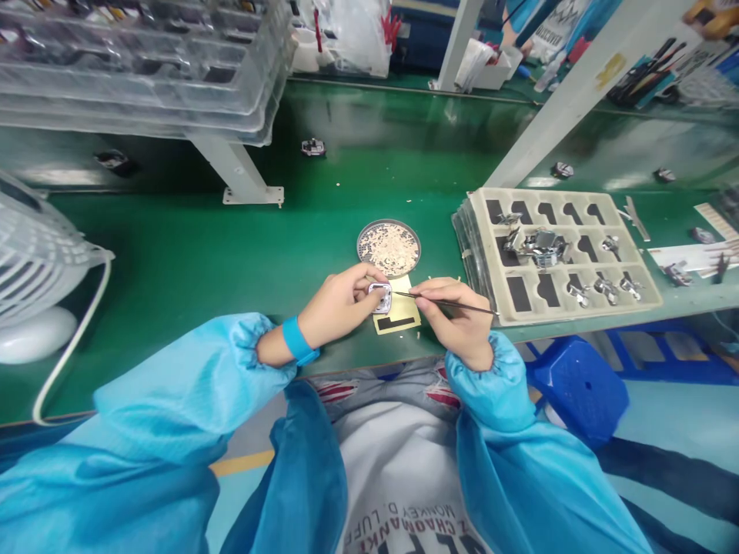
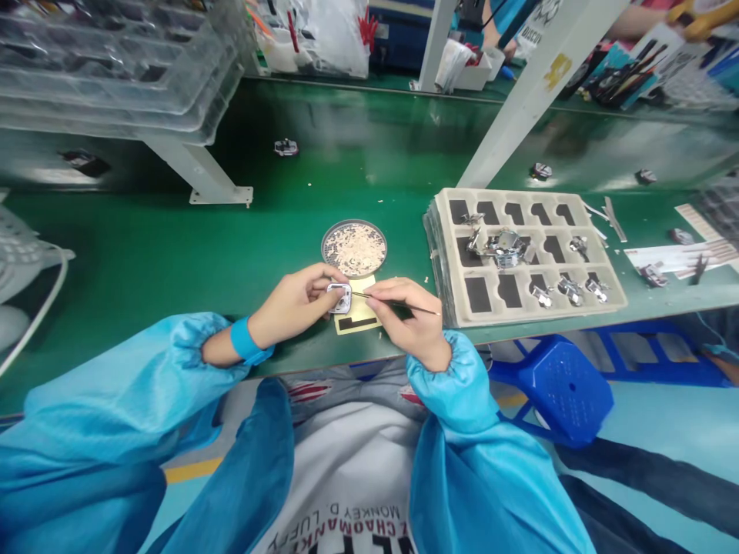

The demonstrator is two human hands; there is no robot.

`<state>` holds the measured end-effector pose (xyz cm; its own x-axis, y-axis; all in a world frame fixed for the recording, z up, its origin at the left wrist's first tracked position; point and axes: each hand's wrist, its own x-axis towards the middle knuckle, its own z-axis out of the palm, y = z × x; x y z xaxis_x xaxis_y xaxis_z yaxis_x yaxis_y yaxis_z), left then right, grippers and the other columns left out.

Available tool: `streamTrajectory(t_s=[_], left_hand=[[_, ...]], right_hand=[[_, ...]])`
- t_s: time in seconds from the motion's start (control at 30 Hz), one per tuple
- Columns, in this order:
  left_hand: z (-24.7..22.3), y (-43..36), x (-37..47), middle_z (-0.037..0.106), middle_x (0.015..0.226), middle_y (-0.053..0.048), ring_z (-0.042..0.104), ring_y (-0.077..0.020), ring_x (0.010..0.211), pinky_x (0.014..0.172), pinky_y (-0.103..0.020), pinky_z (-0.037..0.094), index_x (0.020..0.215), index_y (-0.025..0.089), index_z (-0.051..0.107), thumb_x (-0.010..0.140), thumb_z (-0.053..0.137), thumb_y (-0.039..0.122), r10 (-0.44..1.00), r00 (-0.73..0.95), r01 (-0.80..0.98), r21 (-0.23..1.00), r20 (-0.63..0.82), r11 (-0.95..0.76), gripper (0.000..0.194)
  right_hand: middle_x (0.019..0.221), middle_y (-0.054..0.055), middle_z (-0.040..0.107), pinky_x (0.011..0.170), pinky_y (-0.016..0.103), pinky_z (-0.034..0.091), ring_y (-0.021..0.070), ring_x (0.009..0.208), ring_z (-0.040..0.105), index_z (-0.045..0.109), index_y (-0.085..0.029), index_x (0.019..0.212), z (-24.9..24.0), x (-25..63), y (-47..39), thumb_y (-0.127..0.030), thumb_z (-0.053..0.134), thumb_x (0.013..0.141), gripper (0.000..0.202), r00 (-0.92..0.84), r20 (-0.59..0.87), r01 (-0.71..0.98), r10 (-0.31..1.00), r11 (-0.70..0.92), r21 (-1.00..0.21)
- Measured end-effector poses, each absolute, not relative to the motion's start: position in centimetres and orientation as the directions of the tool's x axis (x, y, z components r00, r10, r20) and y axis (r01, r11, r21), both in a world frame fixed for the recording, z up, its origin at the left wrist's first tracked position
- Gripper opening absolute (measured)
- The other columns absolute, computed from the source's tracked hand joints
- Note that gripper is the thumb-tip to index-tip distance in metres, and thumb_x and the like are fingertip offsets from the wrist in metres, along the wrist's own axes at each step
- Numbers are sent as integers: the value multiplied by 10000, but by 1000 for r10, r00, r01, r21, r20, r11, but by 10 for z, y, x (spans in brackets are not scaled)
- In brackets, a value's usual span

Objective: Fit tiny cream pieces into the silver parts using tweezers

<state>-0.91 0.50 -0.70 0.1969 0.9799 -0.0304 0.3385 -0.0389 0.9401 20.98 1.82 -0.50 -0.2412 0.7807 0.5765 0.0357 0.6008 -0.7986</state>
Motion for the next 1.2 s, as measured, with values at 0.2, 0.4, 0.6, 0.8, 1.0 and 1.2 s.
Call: streamTrajectory(t_s=[0.2, 0.4, 0.6, 0.8, 1.0, 1.2], left_hand=[[-7, 4, -10, 699, 739, -4, 627, -123, 573, 534, -206, 450, 1059, 196, 608, 926, 602, 352, 979, 204, 357, 933, -24, -52, 205], [-6, 4, -9, 704, 729, -10, 628, -125, 561, 522, -207, 458, 1049, 187, 620, 913, 617, 353, 981, 191, 342, 938, -18, -50, 214], [-8, 4, -9, 719, 767, -26, 654, -143, 606, 534, -216, 488, 1054, 190, 632, 900, 638, 359, 984, 178, 310, 950, -21, -36, 229], [-4, 4, -9, 735, 849, -53, 685, -168, 706, 599, -237, 553, 1107, 179, 626, 916, 635, 414, 974, 218, 222, 975, -66, 16, 303], [1, 1, -10, 739, 860, -49, 687, -153, 717, 623, -218, 569, 1128, 163, 654, 930, 625, 418, 970, 239, 156, 988, -53, 15, 325], [1, 1, -14, 738, 888, -48, 679, -151, 714, 627, -221, 566, 1125, 178, 686, 944, 608, 416, 967, 253, 196, 980, -18, -34, 309]], right_hand=[[988, 75, 765, 855, 424, 606, 232, 944, 728, 715, -223, 979, -3, 210, 18, -71, 730, 837, 208, -290, 541, 96, 789, 586, -804], [991, 73, 767, 860, 419, 607, 232, 946, 731, 716, -223, 972, -3, 209, 17, -87, 734, 840, 190, -291, 528, 107, 798, 575, -811], [989, 75, 763, 860, 421, 598, 233, 945, 727, 715, -222, 978, -3, 209, 18, -78, 732, 838, 201, -302, 531, 114, 792, 583, -804], [946, 61, 745, 827, 410, 597, 229, 909, 721, 685, -229, 973, -1, 212, 16, -114, 729, 846, 176, -261, 505, 75, 823, 539, -839], [934, 58, 739, 834, 390, 581, 217, 907, 711, 679, -224, 966, -1, 212, 16, -140, 733, 854, 150, -319, 454, 133, 832, 514, -848], [962, 75, 752, 868, 402, 577, 217, 937, 716, 674, -209, 936, -4, 217, 17, -205, 719, 889, 65, -397, 367, 26, 841, 410, -912]])
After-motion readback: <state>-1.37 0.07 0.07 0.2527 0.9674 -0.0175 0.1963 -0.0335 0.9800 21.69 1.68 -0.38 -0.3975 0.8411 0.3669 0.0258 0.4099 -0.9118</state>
